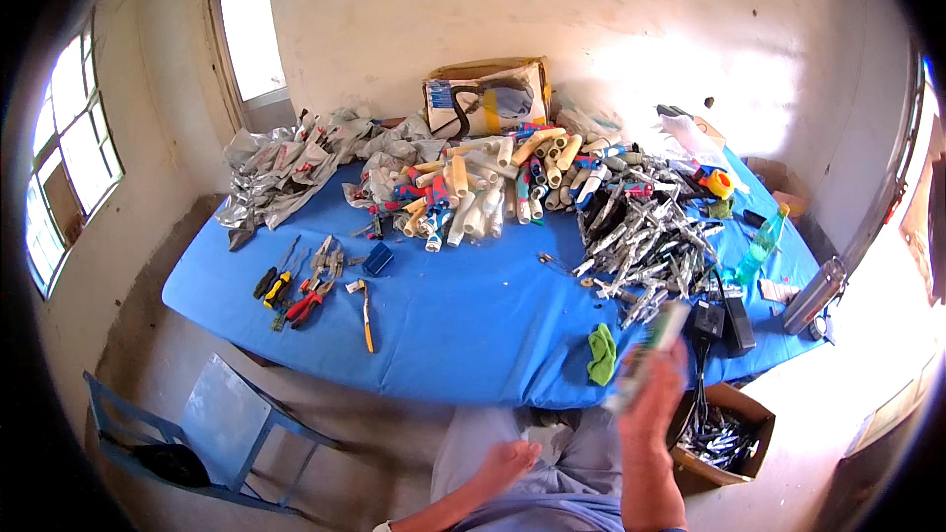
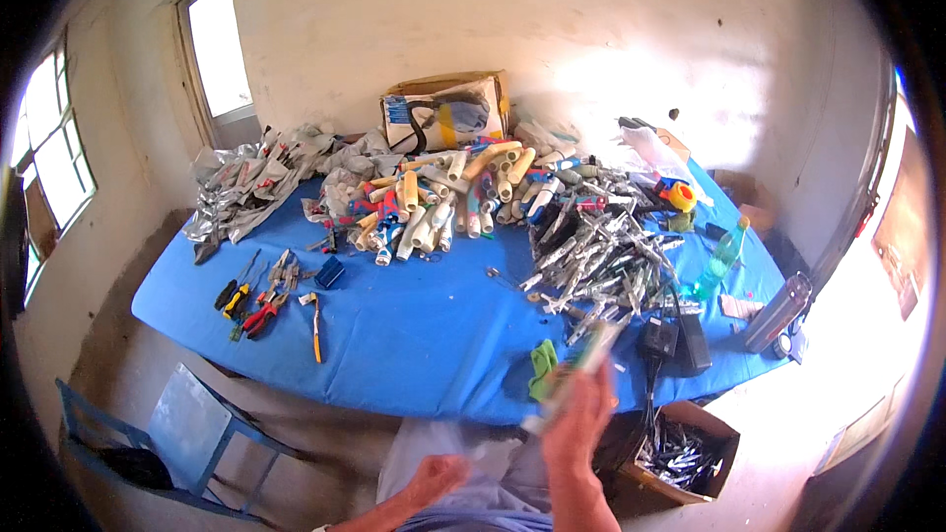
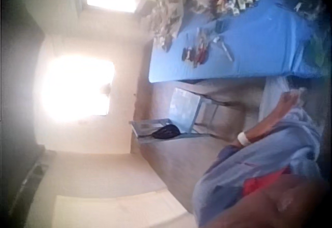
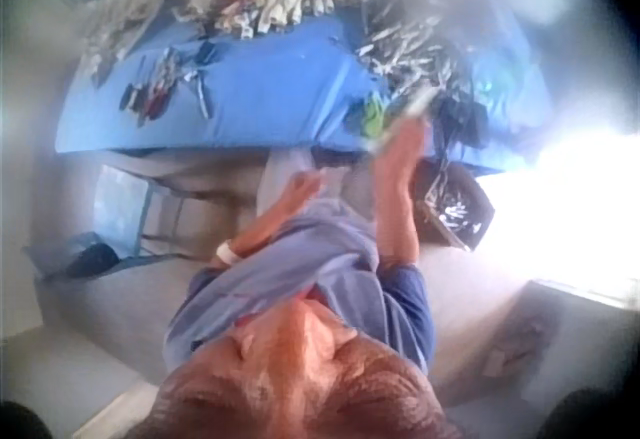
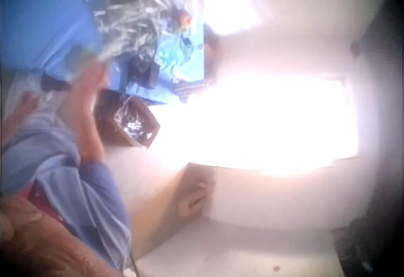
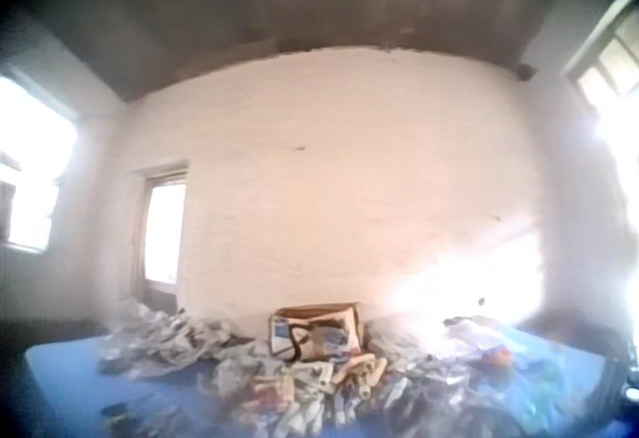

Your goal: The person cleans several paint tubes on a blue table using a green cloth. They wipe the tubes thoroughly, turning them over to clean all sides, and place the cleaned tubes into a cardboard box on the floor.

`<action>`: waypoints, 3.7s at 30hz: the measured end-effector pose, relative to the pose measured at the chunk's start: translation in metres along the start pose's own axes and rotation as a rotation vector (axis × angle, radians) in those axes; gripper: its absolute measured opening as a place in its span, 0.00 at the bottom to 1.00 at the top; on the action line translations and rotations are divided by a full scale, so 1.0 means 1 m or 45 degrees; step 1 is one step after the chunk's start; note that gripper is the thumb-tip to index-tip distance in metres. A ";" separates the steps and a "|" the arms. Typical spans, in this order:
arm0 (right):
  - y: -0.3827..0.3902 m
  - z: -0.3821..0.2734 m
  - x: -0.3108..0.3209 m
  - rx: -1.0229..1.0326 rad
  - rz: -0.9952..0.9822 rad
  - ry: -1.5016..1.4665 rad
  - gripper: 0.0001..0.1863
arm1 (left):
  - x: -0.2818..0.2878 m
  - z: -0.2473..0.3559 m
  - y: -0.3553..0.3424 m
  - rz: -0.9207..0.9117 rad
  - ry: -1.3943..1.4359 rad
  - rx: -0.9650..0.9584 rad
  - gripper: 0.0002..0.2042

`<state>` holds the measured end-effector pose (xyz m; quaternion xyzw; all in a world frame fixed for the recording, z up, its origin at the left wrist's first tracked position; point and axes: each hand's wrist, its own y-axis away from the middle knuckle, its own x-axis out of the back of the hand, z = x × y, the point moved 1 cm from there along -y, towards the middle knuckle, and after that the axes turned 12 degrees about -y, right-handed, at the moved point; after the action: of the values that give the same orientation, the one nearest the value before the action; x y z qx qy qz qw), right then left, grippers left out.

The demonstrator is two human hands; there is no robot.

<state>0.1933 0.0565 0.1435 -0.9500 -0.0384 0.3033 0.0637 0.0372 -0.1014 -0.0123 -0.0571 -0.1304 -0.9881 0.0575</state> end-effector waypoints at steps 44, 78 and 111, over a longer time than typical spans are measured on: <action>-0.160 0.114 0.004 0.266 -0.778 1.322 0.11 | 0.045 -0.004 -0.062 -0.043 0.267 0.140 0.18; -0.108 0.130 0.038 0.513 -0.897 1.548 0.15 | 0.092 0.080 -0.210 0.611 -1.388 -0.772 0.13; -0.118 0.116 0.076 0.373 -0.096 1.129 0.12 | 0.096 0.073 -0.201 0.719 -1.315 -0.757 0.17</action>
<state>0.1834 0.1932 0.0238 -0.9668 0.0012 -0.1321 0.2186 -0.0763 0.1008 0.0195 -0.5694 0.1572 -0.7745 0.2262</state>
